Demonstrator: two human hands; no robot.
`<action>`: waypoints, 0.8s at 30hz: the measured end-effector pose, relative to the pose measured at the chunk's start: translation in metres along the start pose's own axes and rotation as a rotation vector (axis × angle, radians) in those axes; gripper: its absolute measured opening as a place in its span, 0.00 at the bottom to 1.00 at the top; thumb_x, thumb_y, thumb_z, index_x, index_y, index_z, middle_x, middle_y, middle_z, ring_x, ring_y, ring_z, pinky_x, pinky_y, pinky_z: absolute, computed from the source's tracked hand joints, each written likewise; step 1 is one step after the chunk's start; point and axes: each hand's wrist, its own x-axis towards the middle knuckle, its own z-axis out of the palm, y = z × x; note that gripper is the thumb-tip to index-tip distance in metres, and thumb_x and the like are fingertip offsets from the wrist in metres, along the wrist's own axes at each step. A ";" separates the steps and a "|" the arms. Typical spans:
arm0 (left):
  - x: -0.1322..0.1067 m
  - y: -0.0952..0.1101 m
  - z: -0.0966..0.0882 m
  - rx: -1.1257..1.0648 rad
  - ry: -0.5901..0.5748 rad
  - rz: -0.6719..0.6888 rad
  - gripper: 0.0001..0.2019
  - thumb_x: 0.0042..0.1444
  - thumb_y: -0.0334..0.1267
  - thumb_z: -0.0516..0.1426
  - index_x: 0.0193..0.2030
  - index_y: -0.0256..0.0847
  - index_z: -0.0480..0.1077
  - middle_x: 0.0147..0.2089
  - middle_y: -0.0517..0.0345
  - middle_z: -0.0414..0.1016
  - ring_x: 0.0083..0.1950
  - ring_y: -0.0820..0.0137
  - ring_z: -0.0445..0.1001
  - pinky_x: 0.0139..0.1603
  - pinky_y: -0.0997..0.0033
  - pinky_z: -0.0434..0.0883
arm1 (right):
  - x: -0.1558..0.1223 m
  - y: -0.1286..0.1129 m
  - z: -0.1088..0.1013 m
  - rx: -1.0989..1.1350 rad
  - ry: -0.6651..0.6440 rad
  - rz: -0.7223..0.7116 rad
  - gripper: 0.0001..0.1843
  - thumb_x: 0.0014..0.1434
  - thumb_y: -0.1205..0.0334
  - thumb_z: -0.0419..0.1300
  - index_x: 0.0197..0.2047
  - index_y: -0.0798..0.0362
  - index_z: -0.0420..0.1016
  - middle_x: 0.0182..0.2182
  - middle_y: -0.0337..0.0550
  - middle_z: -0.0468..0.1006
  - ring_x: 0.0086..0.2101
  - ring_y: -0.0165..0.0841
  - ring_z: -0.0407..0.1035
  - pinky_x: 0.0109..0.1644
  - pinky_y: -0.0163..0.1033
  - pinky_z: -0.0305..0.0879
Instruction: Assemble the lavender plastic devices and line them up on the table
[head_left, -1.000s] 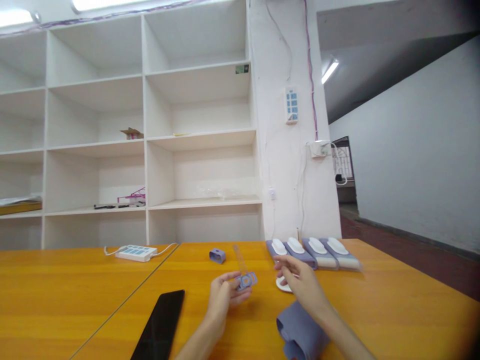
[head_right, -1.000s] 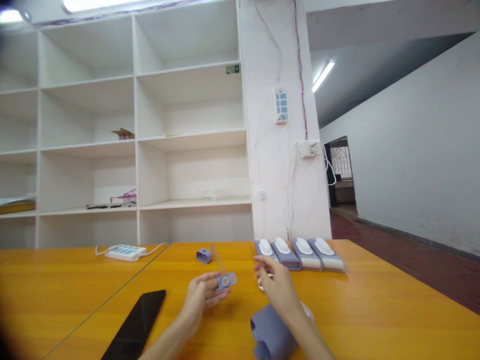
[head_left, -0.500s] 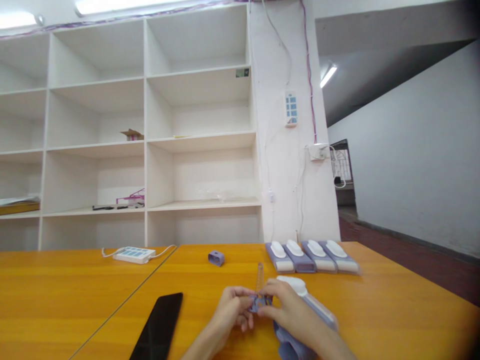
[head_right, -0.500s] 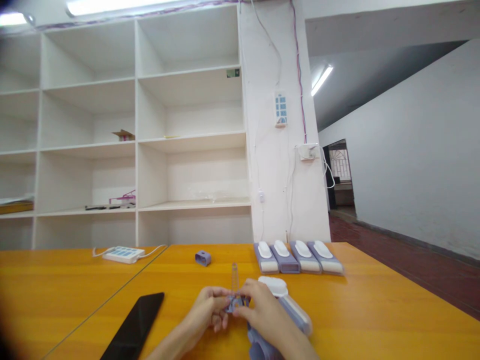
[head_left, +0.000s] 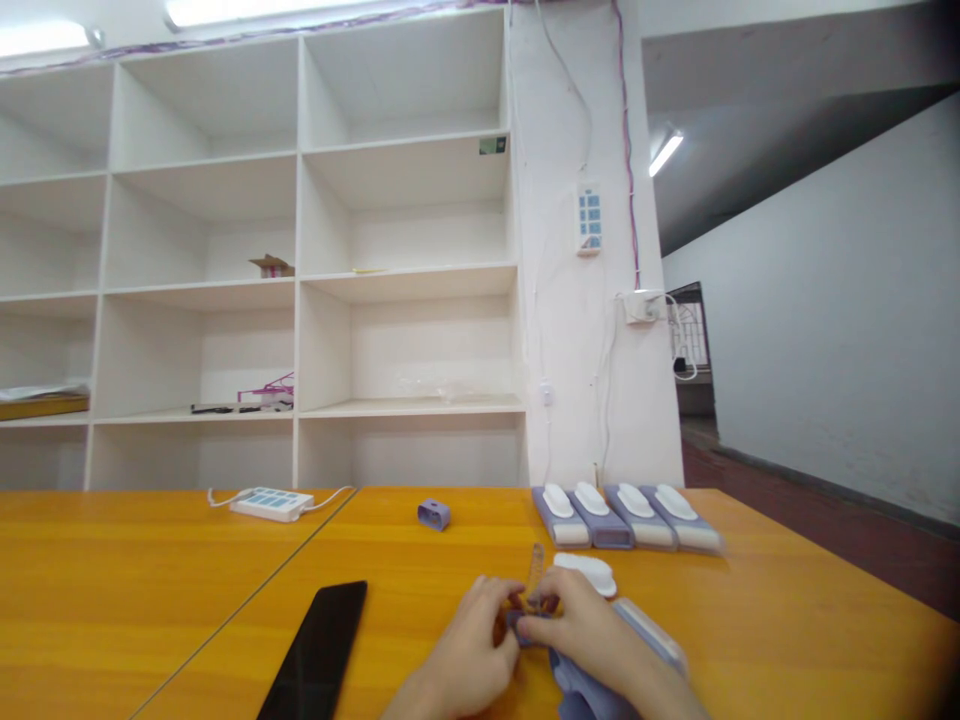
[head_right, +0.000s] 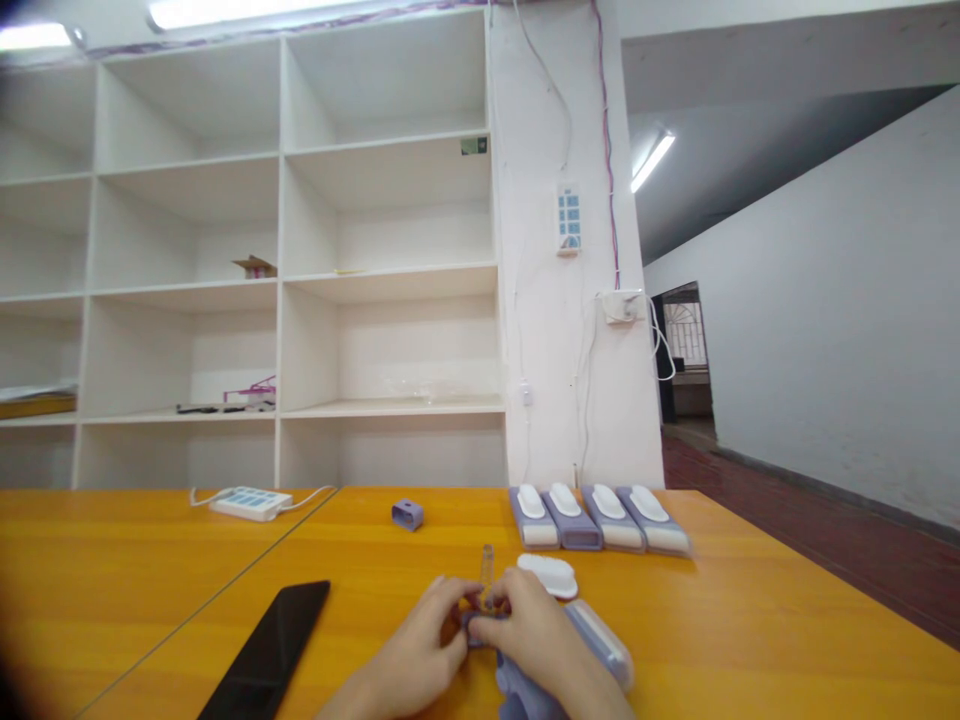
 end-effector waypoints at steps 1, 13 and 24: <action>-0.001 0.003 -0.001 -0.005 -0.013 0.009 0.21 0.55 0.29 0.55 0.56 0.45 0.69 0.53 0.52 0.73 0.53 0.61 0.69 0.56 0.63 0.64 | -0.001 -0.002 -0.002 -0.003 0.004 -0.007 0.08 0.48 0.56 0.66 0.27 0.52 0.78 0.27 0.38 0.79 0.31 0.36 0.69 0.35 0.37 0.59; 0.007 -0.004 0.011 0.087 0.047 -0.063 0.09 0.54 0.41 0.64 0.42 0.48 0.76 0.44 0.60 0.76 0.50 0.62 0.70 0.53 0.64 0.61 | -0.001 -0.005 -0.020 -0.099 0.067 -0.065 0.20 0.59 0.44 0.59 0.32 0.51 0.80 0.30 0.41 0.80 0.33 0.37 0.71 0.39 0.38 0.62; 0.006 -0.008 -0.031 0.302 0.015 0.127 0.15 0.60 0.29 0.51 0.49 0.45 0.73 0.49 0.53 0.77 0.52 0.64 0.72 0.57 0.65 0.65 | -0.002 0.002 -0.017 -0.049 0.070 -0.032 0.17 0.53 0.55 0.64 0.44 0.55 0.79 0.38 0.46 0.80 0.40 0.41 0.73 0.46 0.42 0.66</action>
